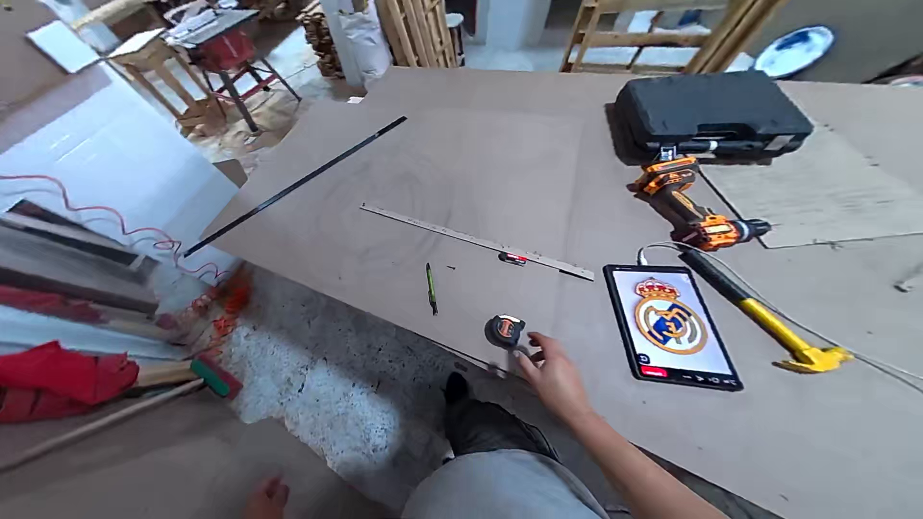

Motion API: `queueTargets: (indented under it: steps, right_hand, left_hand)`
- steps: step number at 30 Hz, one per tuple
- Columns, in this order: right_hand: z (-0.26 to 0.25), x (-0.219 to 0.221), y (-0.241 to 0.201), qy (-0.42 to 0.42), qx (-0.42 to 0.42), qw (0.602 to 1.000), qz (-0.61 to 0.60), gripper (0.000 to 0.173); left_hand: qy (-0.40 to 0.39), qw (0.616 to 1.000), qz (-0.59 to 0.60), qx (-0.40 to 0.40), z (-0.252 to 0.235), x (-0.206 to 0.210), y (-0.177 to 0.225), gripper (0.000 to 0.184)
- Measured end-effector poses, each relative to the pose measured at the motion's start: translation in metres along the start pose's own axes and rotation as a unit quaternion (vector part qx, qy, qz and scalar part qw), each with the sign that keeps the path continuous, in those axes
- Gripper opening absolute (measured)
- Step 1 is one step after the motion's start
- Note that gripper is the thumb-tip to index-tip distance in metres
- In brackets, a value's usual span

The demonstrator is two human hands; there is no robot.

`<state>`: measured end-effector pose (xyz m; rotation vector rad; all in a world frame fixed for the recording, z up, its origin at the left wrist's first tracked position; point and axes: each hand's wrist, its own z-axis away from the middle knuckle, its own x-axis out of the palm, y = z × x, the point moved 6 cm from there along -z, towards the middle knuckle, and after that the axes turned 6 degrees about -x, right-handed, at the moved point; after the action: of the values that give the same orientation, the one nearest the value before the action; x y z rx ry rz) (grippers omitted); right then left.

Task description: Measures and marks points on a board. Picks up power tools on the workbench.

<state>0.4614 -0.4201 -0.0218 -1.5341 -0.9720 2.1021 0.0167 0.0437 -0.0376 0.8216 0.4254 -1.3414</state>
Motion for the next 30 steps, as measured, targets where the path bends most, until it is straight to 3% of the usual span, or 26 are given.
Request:
queueTargets:
  steps: [3, 5, 13, 17, 21, 23, 27, 30]
  right_hand:
    - [-0.033, 0.007, 0.006, 0.038, 0.081, 0.996, 0.016, 0.08]
    - [-0.05, 0.015, 0.007, 0.032, 0.12, 0.991, 0.038, 0.088]
    - [-0.076, 0.037, -0.019, 0.073, 0.202, 0.969, 0.124, 0.076]
    - [-0.071, 0.044, -0.035, 0.103, 0.218, 0.97, -0.016, 0.077]
    - [-0.069, 0.063, -0.129, 0.045, 0.159, 0.965, -0.203, 0.062]
    - [-0.081, 0.085, -0.192, -0.008, 0.105, 0.959, -0.265, 0.065]
    - [-0.117, 0.12, -0.285, -0.072, 0.01, 0.971, -0.228, 0.082]
    - [-0.135, 0.13, -0.307, -0.088, -0.017, 0.977, -0.196, 0.09]
  left_hand:
    - [0.03, 0.996, -0.015, 0.079, -0.051, -0.035, 0.083, 0.041]
    - [0.015, 0.994, -0.01, 0.108, -0.064, -0.029, 0.132, 0.039]
    - [-0.13, 0.946, -0.144, 0.261, -0.095, 0.009, 0.304, 0.042]
    - [-0.226, 0.893, -0.186, 0.34, -0.108, 0.023, 0.393, 0.043]
    - [-0.355, 0.821, -0.188, 0.406, -0.091, 0.031, 0.476, 0.041]
    - [-0.427, 0.79, -0.18, 0.402, -0.082, 0.033, 0.503, 0.041]
    - [-0.556, 0.739, -0.149, 0.35, -0.069, 0.036, 0.523, 0.035]
    - [-0.612, 0.718, -0.108, 0.313, -0.074, 0.03, 0.526, 0.031]
